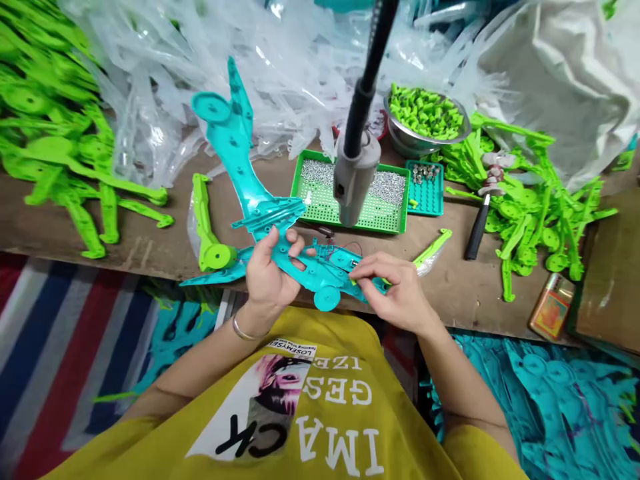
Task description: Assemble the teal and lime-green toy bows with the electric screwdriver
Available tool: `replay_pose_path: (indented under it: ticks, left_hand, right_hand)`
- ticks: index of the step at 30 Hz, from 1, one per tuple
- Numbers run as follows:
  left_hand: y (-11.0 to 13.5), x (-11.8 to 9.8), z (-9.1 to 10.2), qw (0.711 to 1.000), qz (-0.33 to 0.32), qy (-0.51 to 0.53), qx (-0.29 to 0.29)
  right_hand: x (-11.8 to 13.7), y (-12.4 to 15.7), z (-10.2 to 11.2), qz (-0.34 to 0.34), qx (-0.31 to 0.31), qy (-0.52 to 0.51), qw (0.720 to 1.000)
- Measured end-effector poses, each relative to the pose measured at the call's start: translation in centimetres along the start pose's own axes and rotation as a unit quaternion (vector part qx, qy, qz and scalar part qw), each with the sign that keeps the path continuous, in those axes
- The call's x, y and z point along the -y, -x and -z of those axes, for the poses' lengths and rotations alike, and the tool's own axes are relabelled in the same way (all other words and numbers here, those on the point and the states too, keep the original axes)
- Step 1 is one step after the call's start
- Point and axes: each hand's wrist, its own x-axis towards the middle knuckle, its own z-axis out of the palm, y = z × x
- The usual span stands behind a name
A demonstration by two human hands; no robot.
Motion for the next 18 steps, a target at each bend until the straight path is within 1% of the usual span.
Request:
replay_pose_path:
  ticks: [5, 7, 12, 18]
  left_hand:
    - [0.0, -0.7, -0.7, 0.999, -0.025, 0.028, -0.001]
    - [0.1, -0.9, -1.0, 0.999, -0.029, 0.04, 0.004]
    - [0.2, -1.1, -1.4, 0.999, -0.029, 0.038, -0.006]
    - [0.3, -1.0, -1.9, 0.999, -0.017, 0.029, -0.014]
  right_hand:
    - [-0.3, 0.9, -1.2, -0.001, 0.0, 0.077, 0.997]
    - [-0.4, 1.0, -1.5, 0.014, -0.001, 0.094, 0.995]
    - [-0.3, 1.2, -1.8, 0.052, 0.003, 0.114, 0.992]
    - [-0.4, 1.6, -2.0, 0.044, 0.023, 0.107, 0.993]
